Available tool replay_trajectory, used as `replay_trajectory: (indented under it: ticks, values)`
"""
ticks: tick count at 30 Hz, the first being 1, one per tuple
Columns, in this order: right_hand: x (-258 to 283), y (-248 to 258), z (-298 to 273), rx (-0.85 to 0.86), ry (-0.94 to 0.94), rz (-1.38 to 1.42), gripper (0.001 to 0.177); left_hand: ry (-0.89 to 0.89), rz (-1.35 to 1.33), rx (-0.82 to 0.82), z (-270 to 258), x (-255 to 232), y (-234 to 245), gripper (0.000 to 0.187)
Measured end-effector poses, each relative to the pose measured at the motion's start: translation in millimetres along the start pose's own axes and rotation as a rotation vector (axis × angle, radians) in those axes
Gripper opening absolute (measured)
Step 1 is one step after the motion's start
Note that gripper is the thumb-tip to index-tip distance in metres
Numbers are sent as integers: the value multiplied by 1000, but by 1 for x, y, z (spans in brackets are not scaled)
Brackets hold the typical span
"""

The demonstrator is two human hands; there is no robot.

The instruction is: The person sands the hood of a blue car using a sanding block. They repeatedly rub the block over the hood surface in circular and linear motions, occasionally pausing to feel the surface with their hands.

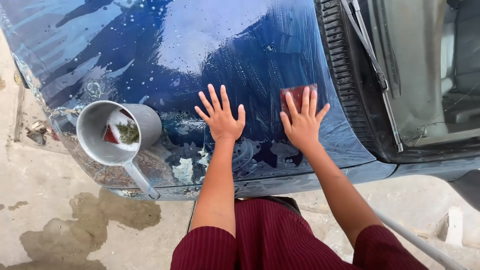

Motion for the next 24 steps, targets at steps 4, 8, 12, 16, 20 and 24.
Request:
replay_trajectory:
  ticks: [4, 8, 12, 16, 20, 24]
  values:
    - [3, 1, 74, 17, -12, 28, 56, 16, -3, -1, -3, 0, -3, 77]
    - [-9, 15, 47, 0, -20, 47, 56, -11, -3, -4, -1, -3, 1, 78]
    - [-54, 8, -37, 46, -93, 5, 59, 11, -19, 15, -2, -7, 0, 77]
    - [-62, 8, -9, 36, -123, -24, 57, 3, -19, 54, -10, -10, 1, 76]
    - [-59, 1, 64, 62, -162, 18, 59, 6, -28, 49, -1, -6, 1, 77]
    - [-65, 9, -3, -11, -111, -18, 57, -8, -17, 16, -2, -7, 0, 76]
Point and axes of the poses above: each hand's wrist, its own z-axis towards the middle knuckle, its own y-axis out of the back of the hand, x = y × z, the point moved 6 cm from there along z, towards the middle knuckle, and after that the axes turned 8 degrees about -z, right-handed, at the moved point
